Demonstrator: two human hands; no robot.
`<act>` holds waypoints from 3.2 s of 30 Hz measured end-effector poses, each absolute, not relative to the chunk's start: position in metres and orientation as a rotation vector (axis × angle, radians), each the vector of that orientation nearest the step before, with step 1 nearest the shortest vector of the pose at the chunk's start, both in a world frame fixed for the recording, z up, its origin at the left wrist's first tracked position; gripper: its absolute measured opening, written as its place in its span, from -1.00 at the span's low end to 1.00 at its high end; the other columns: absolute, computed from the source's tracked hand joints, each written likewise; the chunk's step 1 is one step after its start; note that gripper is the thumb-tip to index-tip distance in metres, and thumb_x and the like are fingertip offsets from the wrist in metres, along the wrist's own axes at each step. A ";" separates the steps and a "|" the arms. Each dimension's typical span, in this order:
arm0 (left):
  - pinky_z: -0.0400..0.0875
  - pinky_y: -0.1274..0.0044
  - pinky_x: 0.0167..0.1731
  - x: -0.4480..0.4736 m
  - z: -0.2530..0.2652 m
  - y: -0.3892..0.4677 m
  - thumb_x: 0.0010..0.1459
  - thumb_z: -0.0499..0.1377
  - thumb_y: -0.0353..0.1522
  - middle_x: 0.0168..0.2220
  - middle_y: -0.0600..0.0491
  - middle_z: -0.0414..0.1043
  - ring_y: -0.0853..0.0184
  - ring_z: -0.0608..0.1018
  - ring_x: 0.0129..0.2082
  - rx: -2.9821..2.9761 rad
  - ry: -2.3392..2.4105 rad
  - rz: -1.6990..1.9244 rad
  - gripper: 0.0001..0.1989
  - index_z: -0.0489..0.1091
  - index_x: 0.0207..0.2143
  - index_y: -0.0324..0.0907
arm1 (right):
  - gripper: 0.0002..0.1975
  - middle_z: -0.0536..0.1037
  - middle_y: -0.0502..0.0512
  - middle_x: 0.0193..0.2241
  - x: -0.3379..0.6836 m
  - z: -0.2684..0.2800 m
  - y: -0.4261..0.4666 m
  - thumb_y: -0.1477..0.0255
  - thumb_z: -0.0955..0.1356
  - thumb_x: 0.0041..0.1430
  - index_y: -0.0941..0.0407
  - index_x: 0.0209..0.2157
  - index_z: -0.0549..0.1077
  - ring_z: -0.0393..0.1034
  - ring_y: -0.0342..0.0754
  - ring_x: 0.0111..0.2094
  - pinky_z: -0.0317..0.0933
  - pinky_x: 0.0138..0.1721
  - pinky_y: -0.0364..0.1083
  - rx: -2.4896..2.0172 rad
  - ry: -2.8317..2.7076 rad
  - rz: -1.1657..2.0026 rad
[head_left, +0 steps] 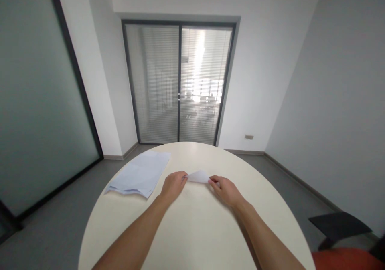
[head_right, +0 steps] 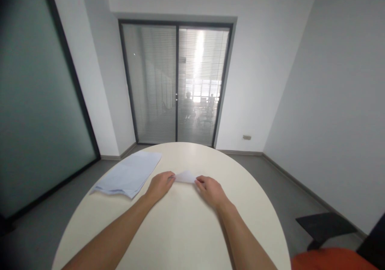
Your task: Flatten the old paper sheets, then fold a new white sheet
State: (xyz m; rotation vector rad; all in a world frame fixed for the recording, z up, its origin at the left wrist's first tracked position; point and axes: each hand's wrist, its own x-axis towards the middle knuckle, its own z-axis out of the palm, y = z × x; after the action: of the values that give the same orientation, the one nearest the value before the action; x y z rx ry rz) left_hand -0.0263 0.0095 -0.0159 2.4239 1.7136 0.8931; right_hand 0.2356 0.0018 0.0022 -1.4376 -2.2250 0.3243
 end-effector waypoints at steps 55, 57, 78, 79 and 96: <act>0.15 0.24 0.27 -0.008 -0.020 -0.009 0.34 0.03 -0.31 0.22 0.02 0.37 0.21 0.36 0.24 2.698 1.128 0.659 -0.61 0.37 0.18 -0.02 | -0.39 0.09 0.20 0.38 0.207 -0.026 -0.005 0.12 0.11 0.40 0.11 0.36 0.14 -0.11 0.16 0.40 -0.18 0.36 0.23 -1.362 -2.454 0.406; 0.18 0.27 0.24 -0.008 -0.019 -0.008 0.31 0.07 -0.32 0.19 0.00 0.40 0.21 0.39 0.21 2.690 1.155 0.690 -0.62 0.40 0.15 -0.07 | -0.36 0.02 0.21 0.39 0.208 -0.027 -0.004 0.12 0.11 0.40 0.13 0.38 0.09 -0.17 0.17 0.41 -0.21 0.36 0.22 -1.429 -2.463 0.422; 0.02 0.11 0.30 -0.011 -0.020 -0.006 0.28 0.04 -0.28 0.32 0.00 0.22 0.09 0.22 0.33 2.586 1.377 0.543 -0.50 0.28 0.26 -0.07 | -0.33 0.23 0.27 0.32 0.215 -0.011 -0.011 0.12 0.30 0.26 0.16 0.30 0.26 0.01 0.19 0.36 -0.08 0.35 0.18 -1.129 -2.518 0.514; 0.02 0.10 0.30 -0.011 -0.019 -0.007 0.28 0.04 -0.28 0.32 0.00 0.21 0.07 0.22 0.33 2.584 1.391 0.536 -0.50 0.27 0.26 -0.07 | -0.31 0.19 0.27 0.33 0.215 -0.012 -0.010 0.09 0.28 0.28 0.15 0.32 0.22 -0.01 0.19 0.37 -0.11 0.35 0.19 -1.146 -2.517 0.518; 0.02 0.19 0.32 -0.011 -0.023 -0.006 0.26 0.09 -0.24 0.24 -0.10 0.31 0.11 0.29 0.28 2.698 1.381 0.585 -0.53 0.34 0.19 -0.14 | -0.29 0.00 0.25 0.40 0.203 -0.003 -0.019 0.06 0.04 0.40 0.21 0.38 0.07 -0.21 0.16 0.42 -0.28 0.37 0.21 -1.504 -2.497 0.438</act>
State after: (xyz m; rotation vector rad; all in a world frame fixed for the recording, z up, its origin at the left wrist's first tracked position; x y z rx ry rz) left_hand -0.0111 -0.0059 -0.0227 2.6978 1.3812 0.5849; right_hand 0.2025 -0.0189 -0.0029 -1.5037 -2.4972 0.4376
